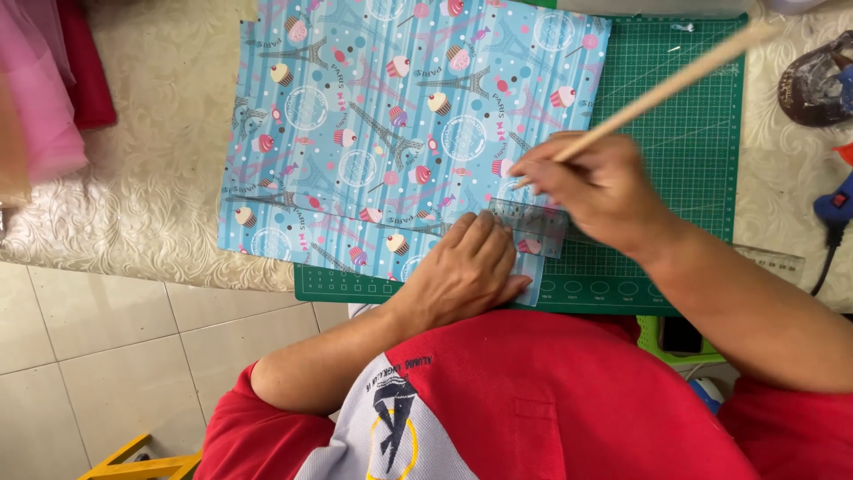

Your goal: Using a ruler and pencil to mark lines on patterned paper for cutting on a green cutting mat.

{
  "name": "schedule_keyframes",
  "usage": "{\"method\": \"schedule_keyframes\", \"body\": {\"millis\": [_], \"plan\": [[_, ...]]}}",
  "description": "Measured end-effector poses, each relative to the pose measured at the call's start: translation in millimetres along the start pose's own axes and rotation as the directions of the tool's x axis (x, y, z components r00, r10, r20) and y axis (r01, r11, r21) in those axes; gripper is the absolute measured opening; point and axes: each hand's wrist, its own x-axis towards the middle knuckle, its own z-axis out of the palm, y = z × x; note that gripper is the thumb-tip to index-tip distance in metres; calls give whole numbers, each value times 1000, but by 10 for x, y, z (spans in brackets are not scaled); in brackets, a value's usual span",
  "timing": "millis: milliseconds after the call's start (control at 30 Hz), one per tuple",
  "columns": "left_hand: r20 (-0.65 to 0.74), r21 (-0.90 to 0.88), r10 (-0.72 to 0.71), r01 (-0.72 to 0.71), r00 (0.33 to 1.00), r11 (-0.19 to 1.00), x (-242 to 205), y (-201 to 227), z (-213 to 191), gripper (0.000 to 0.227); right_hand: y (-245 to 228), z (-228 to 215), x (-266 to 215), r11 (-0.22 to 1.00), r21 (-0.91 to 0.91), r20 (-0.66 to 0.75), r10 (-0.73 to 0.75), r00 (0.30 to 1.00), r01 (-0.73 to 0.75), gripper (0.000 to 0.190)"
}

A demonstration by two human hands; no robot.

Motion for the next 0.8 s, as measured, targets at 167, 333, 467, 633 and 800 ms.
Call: {"method": "schedule_keyframes", "body": {"millis": [167, 333, 467, 633, 800], "plan": [[-128, 67, -14, 23, 992, 998, -34, 64, 121, 67, 444, 308, 142, 993, -117, -7, -22, 1000, 22, 21], [-181, 80, -41, 56, 983, 995, -33, 83, 162, 68, 540, 331, 69, 967, -242, 1, -77, 997, 75, 19], [-197, 73, -56, 72, 979, 995, -28, 90, 147, 72, 531, 349, 59, 967, -246, 4, -67, 998, 66, 21], [-167, 67, -51, 63, 985, 996, -20, 75, 92, 69, 529, 381, 57, 960, -271, -5, -81, 997, 77, 21], [-155, 67, -54, 65, 987, 996, -8, 71, 79, 69, 539, 383, 69, 955, -279, 40, -94, 995, 101, 21]]}}
